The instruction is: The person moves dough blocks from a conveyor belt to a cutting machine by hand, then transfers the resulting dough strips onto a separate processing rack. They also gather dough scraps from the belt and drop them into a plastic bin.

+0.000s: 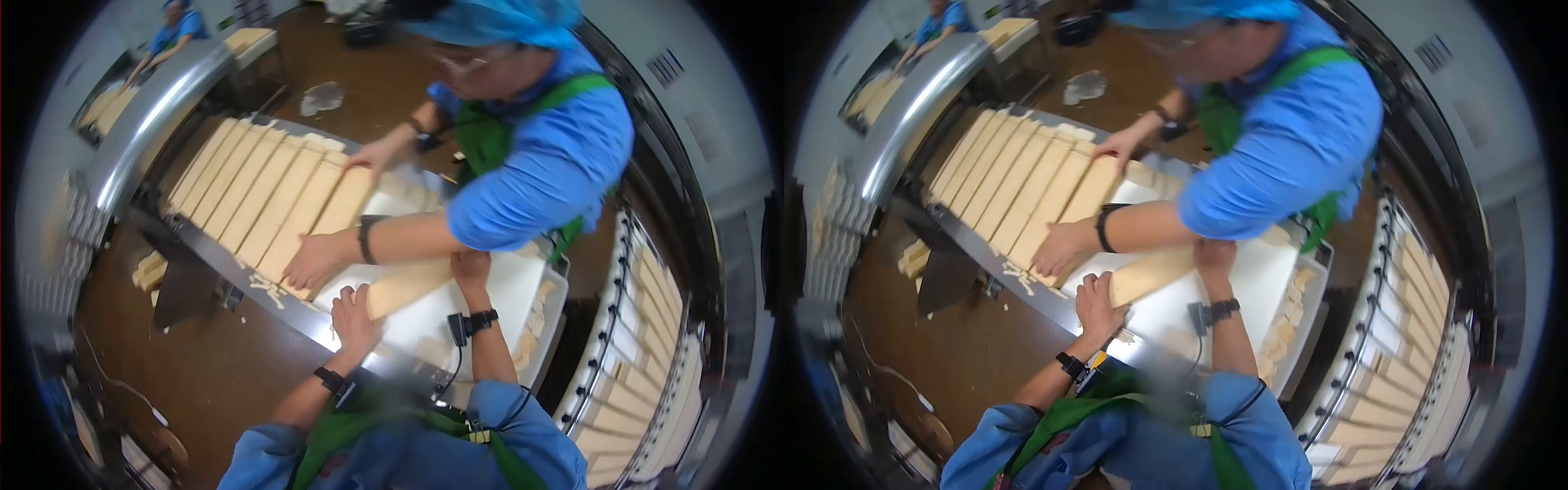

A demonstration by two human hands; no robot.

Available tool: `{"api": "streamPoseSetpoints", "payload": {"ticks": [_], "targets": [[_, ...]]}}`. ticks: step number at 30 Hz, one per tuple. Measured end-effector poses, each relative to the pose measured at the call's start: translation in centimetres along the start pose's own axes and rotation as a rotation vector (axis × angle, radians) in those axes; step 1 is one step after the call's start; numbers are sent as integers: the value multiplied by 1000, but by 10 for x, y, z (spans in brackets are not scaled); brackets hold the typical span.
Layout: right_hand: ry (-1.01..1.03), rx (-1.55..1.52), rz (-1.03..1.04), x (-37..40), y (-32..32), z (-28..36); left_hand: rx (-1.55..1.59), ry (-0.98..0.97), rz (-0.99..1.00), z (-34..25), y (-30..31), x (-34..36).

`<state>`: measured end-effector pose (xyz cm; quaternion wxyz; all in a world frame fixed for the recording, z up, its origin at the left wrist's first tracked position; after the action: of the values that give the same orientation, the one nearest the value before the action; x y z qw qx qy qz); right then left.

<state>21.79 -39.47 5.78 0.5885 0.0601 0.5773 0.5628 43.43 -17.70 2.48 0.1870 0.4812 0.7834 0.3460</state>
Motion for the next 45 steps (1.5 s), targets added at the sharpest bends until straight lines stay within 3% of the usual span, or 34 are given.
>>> {"api": "streamPoseSetpoints", "payload": {"ticks": [2, 3, 5, 7, 8, 11, 15, 17, 19, 21, 24, 26, 27, 29, 31, 32, 34, 41, 44, 45], "targets": [[-642, 320, 376, 45, 62, -53, 29, -135, 147, -27, -27, 16], [-710, 354, 340, 68, 88, -70, 32, -196, 202, -40, -33, 23], [-507, 528, 186, 103, 133, -79, 13, -279, 436, -61, -51, 35], [-575, 407, 159, 134, 147, -91, -96, -278, 462, -64, -67, 40], [-464, 470, -23, 156, 144, -97, -57, -359, 396, -67, -82, 43], [-718, 306, 134, 173, 170, -88, -81, -320, 352, -83, -90, 57], [-839, 269, -131, 217, 267, -75, -59, -545, 289, -155, -88, 106], [-854, 465, -385, 254, 341, -71, -51, -626, 276, -203, -94, 144], [-907, 627, -495, 294, 407, -89, 96, -736, 364, -260, -112, 190], [-1074, 457, -662, 362, 518, -104, 79, -932, 435, -323, -142, 268], [-1130, 752, -829, 431, 611, -118, 190, -1051, 537, -385, -149, 350], [-1175, 793, -858, 477, 651, -136, 109, -1076, 838, -407, -170, 402], [-1249, 743, -834, 499, 665, -150, 109, -1079, 841, -415, -175, 419], [-1325, 692, -810, 542, 686, -176, 120, -1052, 1073, -424, -193, 458], [-1418, 713, -446, 564, 689, -210, 93, -1053, 1161, -436, -201, 478], [-1421, 709, -446, 570, 692, -219, 107, -1030, 1217, -437, -209, 486], [-1524, 846, -33, 572, 685, -236, 110, -1009, 1274, -444, -219, 495], [-1515, 939, 35, 571, 687, -245, 164, -957, 1205, -450, -245, 482], [-1521, 962, -22, 562, 692, -233, 171, -915, 1202, -452, -252, 481], [-1438, 1091, -105, 555, 698, -224, 164, -885, 1238, -453, -255, 483]]}}
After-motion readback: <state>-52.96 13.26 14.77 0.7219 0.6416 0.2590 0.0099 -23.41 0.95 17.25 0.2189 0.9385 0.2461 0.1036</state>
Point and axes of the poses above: each hand's wrist, its own x-axis away from the middle knuckle, its own y-axis out of the back of the hand, z = x × y, the point moved 8 cm from there along -x, towards the middle knuckle, and after that the axes turned 6 degrees about x, right-handed, at the moved point
